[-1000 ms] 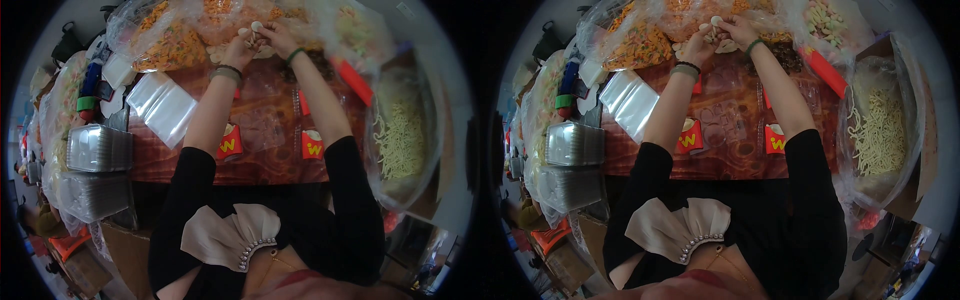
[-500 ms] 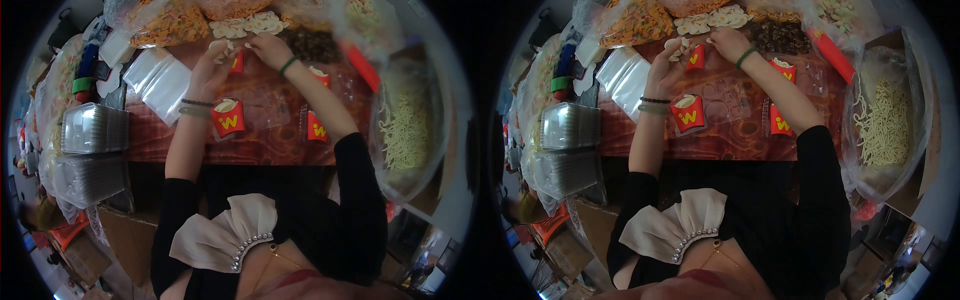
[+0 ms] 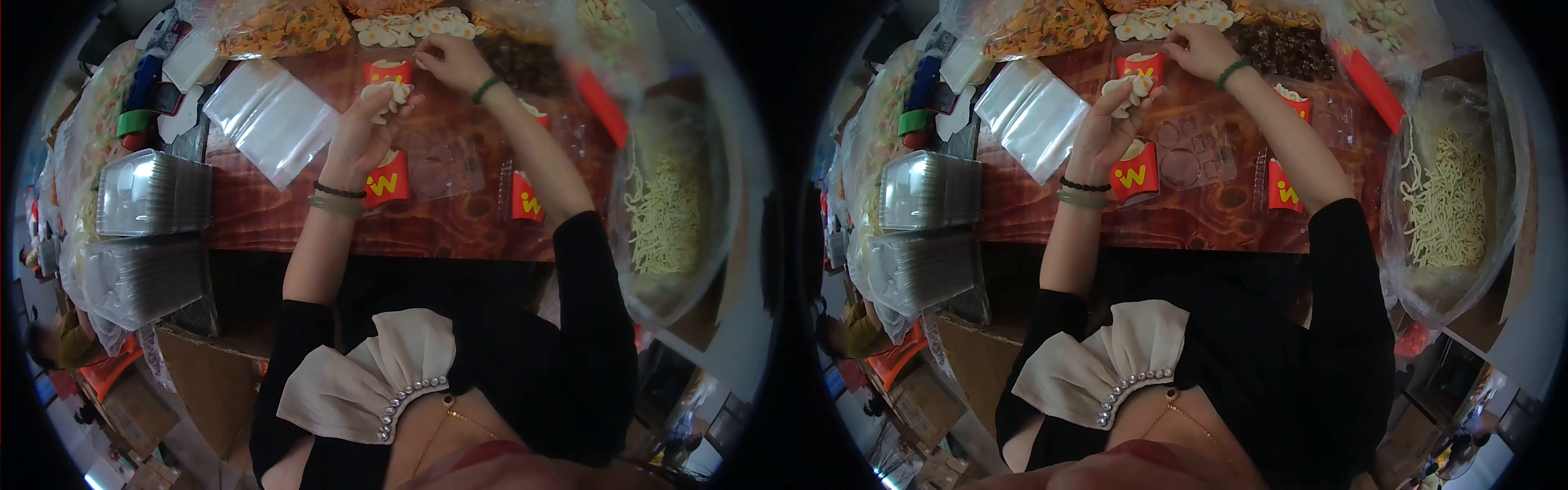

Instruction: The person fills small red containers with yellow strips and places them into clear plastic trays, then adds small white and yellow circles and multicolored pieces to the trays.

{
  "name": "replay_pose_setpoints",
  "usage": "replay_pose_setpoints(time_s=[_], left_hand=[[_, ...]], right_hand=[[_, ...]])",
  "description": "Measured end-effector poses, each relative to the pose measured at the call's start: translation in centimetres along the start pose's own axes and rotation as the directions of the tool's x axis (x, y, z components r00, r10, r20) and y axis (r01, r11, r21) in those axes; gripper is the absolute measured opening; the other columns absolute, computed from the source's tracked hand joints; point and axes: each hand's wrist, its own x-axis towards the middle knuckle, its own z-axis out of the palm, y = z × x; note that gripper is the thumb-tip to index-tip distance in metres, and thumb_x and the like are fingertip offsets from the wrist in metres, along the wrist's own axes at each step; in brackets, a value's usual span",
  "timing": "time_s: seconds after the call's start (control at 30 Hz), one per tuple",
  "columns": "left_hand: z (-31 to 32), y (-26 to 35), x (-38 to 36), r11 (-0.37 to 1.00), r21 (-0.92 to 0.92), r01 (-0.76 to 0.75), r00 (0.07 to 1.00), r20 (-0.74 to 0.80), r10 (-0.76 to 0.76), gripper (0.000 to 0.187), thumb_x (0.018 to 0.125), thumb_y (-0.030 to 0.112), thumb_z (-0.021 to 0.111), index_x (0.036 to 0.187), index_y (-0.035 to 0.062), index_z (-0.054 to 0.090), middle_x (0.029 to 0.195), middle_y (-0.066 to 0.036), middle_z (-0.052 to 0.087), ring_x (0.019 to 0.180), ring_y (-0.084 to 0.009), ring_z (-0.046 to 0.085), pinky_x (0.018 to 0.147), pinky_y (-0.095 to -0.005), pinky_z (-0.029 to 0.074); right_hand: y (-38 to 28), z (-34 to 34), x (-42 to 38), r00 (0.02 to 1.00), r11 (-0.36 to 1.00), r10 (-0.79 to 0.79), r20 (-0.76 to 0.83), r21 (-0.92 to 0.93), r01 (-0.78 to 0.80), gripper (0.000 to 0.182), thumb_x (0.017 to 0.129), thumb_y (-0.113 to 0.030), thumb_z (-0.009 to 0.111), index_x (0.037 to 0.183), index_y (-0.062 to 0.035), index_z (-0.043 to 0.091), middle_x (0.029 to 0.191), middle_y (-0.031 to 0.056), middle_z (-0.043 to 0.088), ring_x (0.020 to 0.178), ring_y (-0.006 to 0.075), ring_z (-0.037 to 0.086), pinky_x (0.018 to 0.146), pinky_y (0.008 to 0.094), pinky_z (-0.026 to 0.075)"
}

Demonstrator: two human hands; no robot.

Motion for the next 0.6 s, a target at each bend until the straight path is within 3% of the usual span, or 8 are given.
replay_pose_setpoints(time_s=[0.07, 0.1, 0.17, 0.2, 0.3, 0.37, 0.47, 0.6], left_hand=[[0.2, -0.3, -0.4, 1.000, 0.009, -0.014, 1.000, -0.023, 0.014, 0.023, 0.088, 0.009, 0.052, 0.107, -0.0023, 0.050, 0.100, -0.012, 0.058, 0.094, -0.0251, 0.059, 0.078, -0.0279, 0.051], [0.2, -0.5, -0.5, 1.000, -0.016, -0.018, 0.999, -0.051, 0.017, 0.022, 0.088, 0.010, 0.052, 0.107, -0.0021, 0.050, 0.100, -0.012, 0.058, 0.093, -0.0231, 0.059, 0.078, -0.0275, 0.051], [0.4, -1.0, -0.7, 0.999, -0.040, -0.015, 0.997, -0.080, 0.012, 0.021, 0.089, 0.011, 0.051, 0.106, -0.0019, 0.050, 0.101, -0.011, 0.057, 0.092, -0.0211, 0.059, 0.078, -0.0271, 0.051], [0.7, -1.3, -0.9, 0.999, -0.010, -0.037, 0.995, -0.093, 0.035, 0.021, 0.089, 0.011, 0.051, 0.106, -0.0018, 0.050, 0.100, -0.011, 0.057, 0.091, -0.0196, 0.059, 0.079, -0.0271, 0.051], [1.0, -1.8, -1.5, 0.998, 0.022, -0.060, 0.993, -0.102, 0.062, 0.021, 0.090, 0.012, 0.051, 0.105, -0.0017, 0.050, 0.100, -0.011, 0.057, 0.091, -0.0187, 0.058, 0.079, -0.0276, 0.051], [1.0, -1.9, -2.4, 0.998, 0.025, -0.066, 0.992, -0.105, 0.068, 0.021, 0.089, 0.012, 0.051, 0.106, -0.0018, 0.050, 0.101, -0.011, 0.057, 0.092, -0.0193, 0.059, 0.080, -0.0280, 0.051], [1.6, -2.0, -5.0, 0.997, 0.053, -0.049, 0.997, -0.060, 0.052, 0.021, 0.089, 0.011, 0.052, 0.106, -0.0020, 0.050, 0.103, -0.012, 0.057, 0.095, -0.0205, 0.059, 0.080, -0.0288, 0.051], [1.4, -3.4, -7.7, 0.999, 0.029, -0.015, 1.000, -0.016, 0.016, 0.022, 0.088, 0.008, 0.053, 0.107, -0.0020, 0.050, 0.103, -0.014, 0.058, 0.095, -0.0215, 0.060, 0.079, -0.0289, 0.051]], right_hand=[[-1.9, -1.3, -1.3, 0.986, 0.822, -0.110, 0.127, 0.569, 0.019, 0.012, 0.083, -0.013, 0.061, 0.084, -0.0017, 0.060, 0.082, 0.0045, 0.062, 0.075, 0.0123, 0.059, 0.069, 0.0254, 0.048], [-2.8, -1.9, -2.0, 0.986, 0.821, -0.106, 0.132, 0.571, 0.012, 0.012, 0.083, -0.013, 0.061, 0.084, -0.0017, 0.060, 0.082, 0.0045, 0.062, 0.075, 0.0123, 0.059, 0.069, 0.0254, 0.048], [-4.1, -3.1, -3.1, 0.911, 0.835, -0.369, 0.184, 0.497, 0.238, 0.008, 0.084, -0.010, 0.060, 0.087, -0.0025, 0.060, 0.085, -0.0003, 0.059, 0.081, 0.0059, 0.055, 0.073, 0.0216, 0.047], [-4.1, -3.4, -3.5, 0.913, 0.836, -0.363, 0.185, 0.497, 0.232, 0.008, 0.084, -0.010, 0.060, 0.087, -0.0025, 0.060, 0.085, -0.0003, 0.059, 0.081, 0.0059, 0.055, 0.073, 0.0216, 0.047], [-4.2, -4.0, -5.0, 0.925, 0.834, -0.286, 0.251, 0.540, 0.111, 0.010, 0.084, -0.009, 0.060, 0.093, -0.0033, 0.059, 0.084, 0.0002, 0.058, 0.082, 0.0054, 0.055, 0.073, 0.0197, 0.046], [-4.7, -4.5, -6.1, 0.968, 0.699, -0.194, 0.156, 0.715, 0.025, 0.021, 0.085, -0.019, 0.061, 0.099, -0.0031, 0.061, 0.089, 0.0000, 0.060, 0.079, 0.0058, 0.057, 0.068, 0.0192, 0.046], [-6.1, -4.9, -7.9, 0.967, 0.672, 0.018, 0.255, 0.713, -0.200, 0.021, 0.085, -0.019, 0.061, 0.099, -0.0042, 0.061, 0.087, -0.0007, 0.061, 0.075, 0.0027, 0.056, 0.060, 0.0158, 0.044], [-7.5, -5.3, -9.8, 0.924, 0.676, 0.052, 0.380, 0.667, -0.312, 0.024, 0.086, -0.020, 0.059, 0.104, -0.0032, 0.058, 0.079, -0.0025, 0.059, 0.066, 0.0017, 0.054, 0.054, 0.0157, 0.042]])
